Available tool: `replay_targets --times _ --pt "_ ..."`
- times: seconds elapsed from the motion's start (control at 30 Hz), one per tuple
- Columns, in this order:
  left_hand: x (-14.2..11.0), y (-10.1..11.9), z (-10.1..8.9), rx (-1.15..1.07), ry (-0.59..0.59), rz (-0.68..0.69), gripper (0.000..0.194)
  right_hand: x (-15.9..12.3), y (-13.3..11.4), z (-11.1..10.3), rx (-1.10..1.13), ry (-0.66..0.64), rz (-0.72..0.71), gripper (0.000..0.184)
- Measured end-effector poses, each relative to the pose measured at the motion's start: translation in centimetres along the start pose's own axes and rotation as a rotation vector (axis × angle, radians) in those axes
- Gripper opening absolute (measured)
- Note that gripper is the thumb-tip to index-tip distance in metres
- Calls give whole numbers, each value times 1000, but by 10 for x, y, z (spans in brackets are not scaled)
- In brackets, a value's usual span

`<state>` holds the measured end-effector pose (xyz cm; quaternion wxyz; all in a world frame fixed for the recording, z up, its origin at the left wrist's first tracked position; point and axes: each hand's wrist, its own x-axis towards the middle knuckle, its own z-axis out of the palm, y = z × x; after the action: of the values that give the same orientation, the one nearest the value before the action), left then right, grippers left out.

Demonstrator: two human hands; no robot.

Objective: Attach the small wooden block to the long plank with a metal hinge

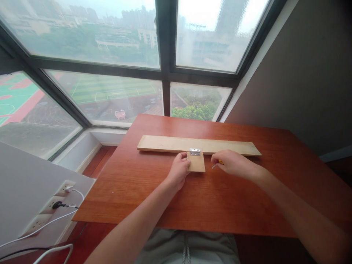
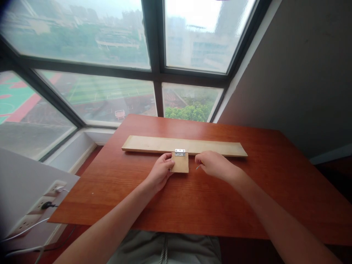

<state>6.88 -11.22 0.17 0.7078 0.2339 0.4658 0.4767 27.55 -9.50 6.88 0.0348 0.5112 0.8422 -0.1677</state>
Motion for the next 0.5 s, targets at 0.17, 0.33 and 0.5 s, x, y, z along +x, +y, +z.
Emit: replay_targets --times 0.17,0.33,0.5 --pt "1 2 -2 -1 -5 3 37 -12 15 18 66 -21 5 18" --pt "0 6 -2 -2 14 7 38 -14 20 23 75 -1 -32 20" --pt "-2 7 -2 -1 13 2 36 -15 25 24 41 40 -3 18"
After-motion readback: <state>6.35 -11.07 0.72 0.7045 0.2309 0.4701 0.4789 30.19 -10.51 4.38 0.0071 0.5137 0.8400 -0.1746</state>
